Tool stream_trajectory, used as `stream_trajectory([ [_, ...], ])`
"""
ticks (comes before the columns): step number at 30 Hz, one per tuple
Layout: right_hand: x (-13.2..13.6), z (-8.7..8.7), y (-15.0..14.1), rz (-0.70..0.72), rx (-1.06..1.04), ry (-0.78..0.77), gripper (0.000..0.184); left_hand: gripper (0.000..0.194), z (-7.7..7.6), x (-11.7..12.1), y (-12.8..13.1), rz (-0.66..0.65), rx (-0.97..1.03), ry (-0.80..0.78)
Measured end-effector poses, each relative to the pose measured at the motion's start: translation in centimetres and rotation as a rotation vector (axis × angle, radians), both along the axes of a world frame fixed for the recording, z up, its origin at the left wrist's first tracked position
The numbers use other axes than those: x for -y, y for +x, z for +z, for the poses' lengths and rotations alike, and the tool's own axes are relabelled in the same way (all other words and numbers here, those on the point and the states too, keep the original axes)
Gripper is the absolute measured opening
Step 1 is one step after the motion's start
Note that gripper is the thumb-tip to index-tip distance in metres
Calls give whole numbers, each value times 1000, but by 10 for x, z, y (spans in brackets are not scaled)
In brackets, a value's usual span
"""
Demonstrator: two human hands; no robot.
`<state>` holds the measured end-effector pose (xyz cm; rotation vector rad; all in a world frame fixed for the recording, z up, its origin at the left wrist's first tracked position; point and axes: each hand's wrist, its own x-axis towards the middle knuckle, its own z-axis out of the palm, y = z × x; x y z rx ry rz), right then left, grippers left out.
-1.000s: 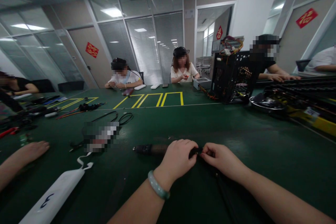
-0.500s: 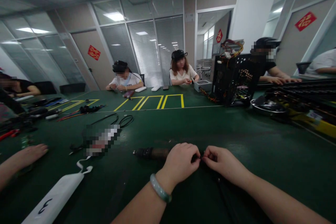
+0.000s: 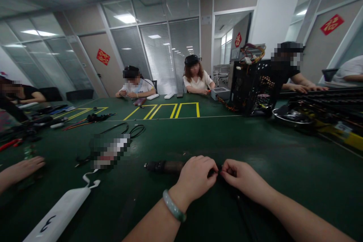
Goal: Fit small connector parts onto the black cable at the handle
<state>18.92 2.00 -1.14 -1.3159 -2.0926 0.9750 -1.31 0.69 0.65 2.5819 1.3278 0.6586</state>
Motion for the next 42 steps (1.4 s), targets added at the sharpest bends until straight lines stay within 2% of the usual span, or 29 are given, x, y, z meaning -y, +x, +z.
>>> stream_trajectory([
  [8,-1,-3,0,5,-14,-26,17,10,-1,0,0,50,-3,-16],
  [31,-2,-4,0,-3,18,14,16,10,-2,-1,-1,3,-11,-1],
  [42,-1,-2,0,3,40,23,16,8,3,-1,-2,-26,9,-18],
])
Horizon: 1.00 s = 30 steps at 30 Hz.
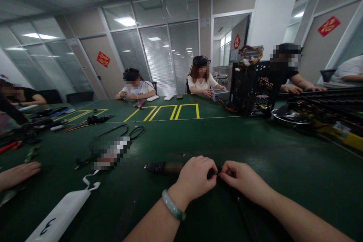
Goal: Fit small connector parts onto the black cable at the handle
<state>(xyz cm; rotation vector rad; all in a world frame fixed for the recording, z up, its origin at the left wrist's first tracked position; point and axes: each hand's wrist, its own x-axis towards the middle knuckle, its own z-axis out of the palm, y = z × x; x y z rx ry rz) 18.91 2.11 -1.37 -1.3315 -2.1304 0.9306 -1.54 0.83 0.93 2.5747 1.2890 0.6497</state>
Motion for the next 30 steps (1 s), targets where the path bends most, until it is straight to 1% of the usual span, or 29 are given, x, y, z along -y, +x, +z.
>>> stream_trajectory([
  [4,0,-2,0,-6,-4,27,16,10,-2,-1,1,4,-8,14],
  [10,0,0,0,-16,-18,1,15,9,-6,-2,1,4,-5,9],
  [17,1,-1,-2,-25,-38,12,12,8,-4,-1,1,30,-39,-10],
  [23,2,-1,-1,-24,-37,15,13,12,-3,0,1,65,-27,-25],
  [30,1,-2,0,-8,-45,16,12,10,-3,0,2,49,-29,-18],
])
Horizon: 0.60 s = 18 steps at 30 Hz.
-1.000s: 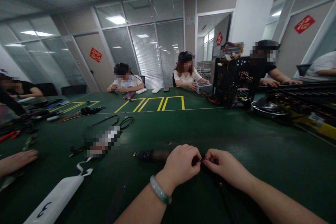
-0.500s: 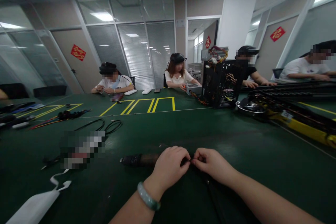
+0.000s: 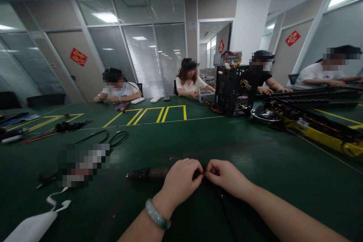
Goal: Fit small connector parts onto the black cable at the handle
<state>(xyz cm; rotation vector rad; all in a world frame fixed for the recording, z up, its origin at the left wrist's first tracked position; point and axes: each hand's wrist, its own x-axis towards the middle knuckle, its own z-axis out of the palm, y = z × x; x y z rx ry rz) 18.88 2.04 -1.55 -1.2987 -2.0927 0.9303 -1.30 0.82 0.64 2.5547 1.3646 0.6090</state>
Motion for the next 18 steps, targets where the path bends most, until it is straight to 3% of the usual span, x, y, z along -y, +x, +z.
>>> stream_trajectory([
  [18,1,2,-1,-2,3,-37,15,12,2,2,0,9,3,6],
])
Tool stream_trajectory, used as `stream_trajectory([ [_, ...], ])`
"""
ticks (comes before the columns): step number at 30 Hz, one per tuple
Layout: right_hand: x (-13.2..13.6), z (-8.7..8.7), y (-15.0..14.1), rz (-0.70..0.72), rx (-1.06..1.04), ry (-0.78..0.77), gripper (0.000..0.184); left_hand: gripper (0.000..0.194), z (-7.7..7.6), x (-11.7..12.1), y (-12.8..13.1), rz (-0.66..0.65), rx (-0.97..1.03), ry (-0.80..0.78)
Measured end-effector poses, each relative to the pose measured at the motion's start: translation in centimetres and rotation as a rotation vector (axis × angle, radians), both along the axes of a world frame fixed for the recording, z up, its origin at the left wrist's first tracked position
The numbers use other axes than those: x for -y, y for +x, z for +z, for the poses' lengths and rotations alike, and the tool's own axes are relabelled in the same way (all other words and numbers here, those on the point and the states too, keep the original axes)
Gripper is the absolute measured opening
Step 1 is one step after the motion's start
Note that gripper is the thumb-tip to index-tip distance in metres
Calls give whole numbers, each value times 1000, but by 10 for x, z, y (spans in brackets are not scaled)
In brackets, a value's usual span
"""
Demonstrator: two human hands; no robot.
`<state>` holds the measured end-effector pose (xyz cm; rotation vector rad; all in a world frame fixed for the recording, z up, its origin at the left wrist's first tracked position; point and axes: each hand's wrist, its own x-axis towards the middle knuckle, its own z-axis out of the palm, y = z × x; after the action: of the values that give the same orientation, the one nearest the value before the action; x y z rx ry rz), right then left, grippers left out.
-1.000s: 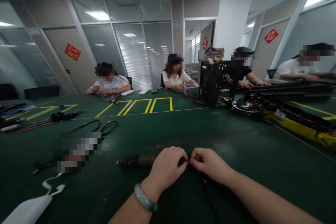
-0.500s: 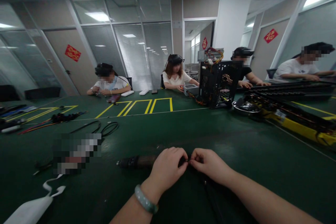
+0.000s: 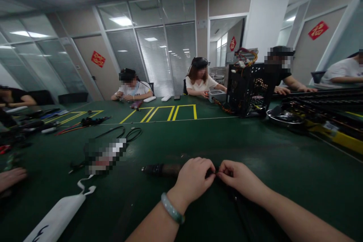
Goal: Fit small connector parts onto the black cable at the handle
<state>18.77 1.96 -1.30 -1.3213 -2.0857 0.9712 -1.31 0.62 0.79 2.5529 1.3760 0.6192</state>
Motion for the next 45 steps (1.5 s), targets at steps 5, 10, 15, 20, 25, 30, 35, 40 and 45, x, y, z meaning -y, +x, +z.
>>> stream_trajectory([
  [5,-2,-3,0,8,-20,-26,16,11,0,0,0,21,-41,0],
  [10,-3,-3,0,12,-13,-12,15,9,0,0,0,-17,-27,25],
  [15,-2,-4,0,6,-16,-2,16,12,1,1,0,-9,-53,15],
  [20,-1,-2,-1,0,-24,-11,17,11,0,1,0,8,-31,6],
  [25,-2,-2,-1,6,-22,-26,17,10,-2,0,-1,-22,-4,29],
  [30,-3,-3,0,19,-27,-20,17,13,-2,-1,-2,-18,1,27],
  [35,-3,-3,1,23,-9,-22,17,13,0,1,-1,1,-5,0],
  [40,-3,-5,1,18,-20,-15,17,13,2,2,-1,-24,-6,15],
  [45,-4,-4,2,24,-15,-23,16,18,0,1,-2,-16,51,16],
])
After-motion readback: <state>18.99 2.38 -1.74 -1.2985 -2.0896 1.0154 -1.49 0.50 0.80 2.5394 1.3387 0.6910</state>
